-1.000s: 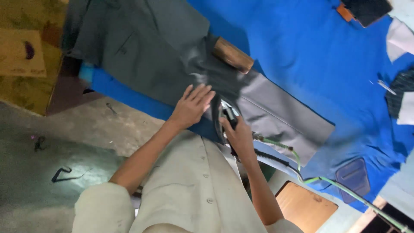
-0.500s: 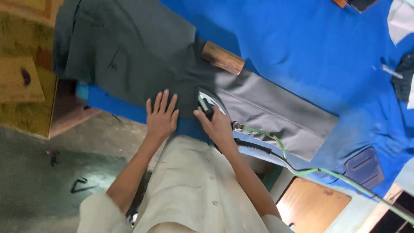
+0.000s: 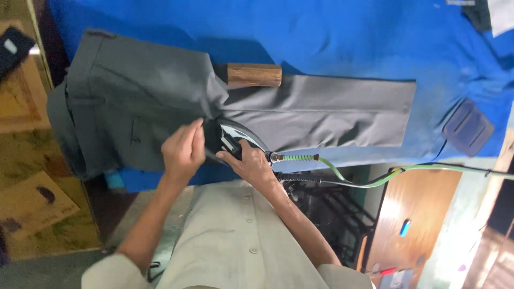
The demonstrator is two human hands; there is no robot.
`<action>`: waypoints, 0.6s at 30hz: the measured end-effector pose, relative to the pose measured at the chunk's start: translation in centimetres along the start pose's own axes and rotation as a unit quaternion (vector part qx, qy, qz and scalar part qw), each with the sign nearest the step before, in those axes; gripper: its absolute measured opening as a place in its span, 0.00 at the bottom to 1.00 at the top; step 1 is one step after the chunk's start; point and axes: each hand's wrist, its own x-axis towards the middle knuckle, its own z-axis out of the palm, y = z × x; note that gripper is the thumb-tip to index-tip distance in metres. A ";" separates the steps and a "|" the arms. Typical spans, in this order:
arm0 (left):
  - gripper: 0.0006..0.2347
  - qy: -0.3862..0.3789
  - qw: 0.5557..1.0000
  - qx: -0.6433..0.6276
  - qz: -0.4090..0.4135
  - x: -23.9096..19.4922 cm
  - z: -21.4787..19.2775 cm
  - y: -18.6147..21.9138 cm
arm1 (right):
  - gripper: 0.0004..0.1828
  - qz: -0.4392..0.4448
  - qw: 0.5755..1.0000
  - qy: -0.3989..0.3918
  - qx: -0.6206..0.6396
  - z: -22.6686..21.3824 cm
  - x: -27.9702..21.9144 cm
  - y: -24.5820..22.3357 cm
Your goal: The person irons a pair of gray trousers on a blue-covered ironing board. They use a steam iron and a wooden pressing block to smooth the fabric, repeatedly adjusting the trousers and ironing different sections including the legs and waist area.
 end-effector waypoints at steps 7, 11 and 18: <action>0.27 -0.169 0.947 0.045 0.268 13.2 9.3 0.0 | 0.45 0.102 0.991 -0.047 0.079 -2.6 -0.8 -4.6; 0.33 -0.377 0.861 0.128 0.317 14.9 15.2 -0.7 | 0.42 0.136 0.982 -0.100 0.086 -2.6 -1.4 -5.0; 0.28 -0.187 0.865 0.189 0.426 15.1 14.5 -0.5 | 0.42 0.102 0.985 -0.126 0.056 -1.9 -2.5 -4.8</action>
